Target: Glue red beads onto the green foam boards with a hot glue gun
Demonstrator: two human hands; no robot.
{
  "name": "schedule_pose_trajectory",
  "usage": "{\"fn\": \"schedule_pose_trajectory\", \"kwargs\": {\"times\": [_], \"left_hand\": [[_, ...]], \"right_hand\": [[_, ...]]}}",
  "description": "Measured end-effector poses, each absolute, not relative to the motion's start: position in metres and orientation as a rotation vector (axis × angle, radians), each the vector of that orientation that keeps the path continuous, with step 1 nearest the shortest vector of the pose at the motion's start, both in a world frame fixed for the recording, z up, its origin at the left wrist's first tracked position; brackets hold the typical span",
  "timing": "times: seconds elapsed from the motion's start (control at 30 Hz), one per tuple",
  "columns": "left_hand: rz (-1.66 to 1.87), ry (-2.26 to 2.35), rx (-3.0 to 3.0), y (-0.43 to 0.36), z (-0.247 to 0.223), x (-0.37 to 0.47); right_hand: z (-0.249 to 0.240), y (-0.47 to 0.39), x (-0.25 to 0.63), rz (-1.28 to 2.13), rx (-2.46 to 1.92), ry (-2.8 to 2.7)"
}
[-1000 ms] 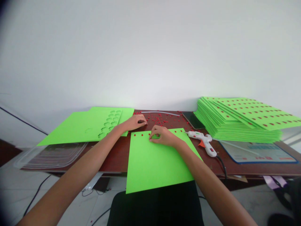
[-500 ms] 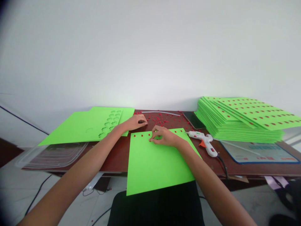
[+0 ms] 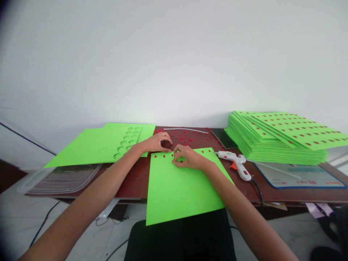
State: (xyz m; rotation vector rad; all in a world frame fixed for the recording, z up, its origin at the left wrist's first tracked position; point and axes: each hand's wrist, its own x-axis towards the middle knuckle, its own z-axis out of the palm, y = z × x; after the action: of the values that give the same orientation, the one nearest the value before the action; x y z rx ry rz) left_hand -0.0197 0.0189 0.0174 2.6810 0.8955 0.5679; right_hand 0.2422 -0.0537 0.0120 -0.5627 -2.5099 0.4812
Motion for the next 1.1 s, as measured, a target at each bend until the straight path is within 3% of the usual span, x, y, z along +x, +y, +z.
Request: {"fn": "schedule_pose_trajectory", "kwargs": {"times": [1.1], "left_hand": [[0.596, 0.869, 2.636, 0.018, 0.018, -0.020]], "right_hand": [[0.020, -0.059, 0.240, 0.565, -0.604, -2.433]]}}
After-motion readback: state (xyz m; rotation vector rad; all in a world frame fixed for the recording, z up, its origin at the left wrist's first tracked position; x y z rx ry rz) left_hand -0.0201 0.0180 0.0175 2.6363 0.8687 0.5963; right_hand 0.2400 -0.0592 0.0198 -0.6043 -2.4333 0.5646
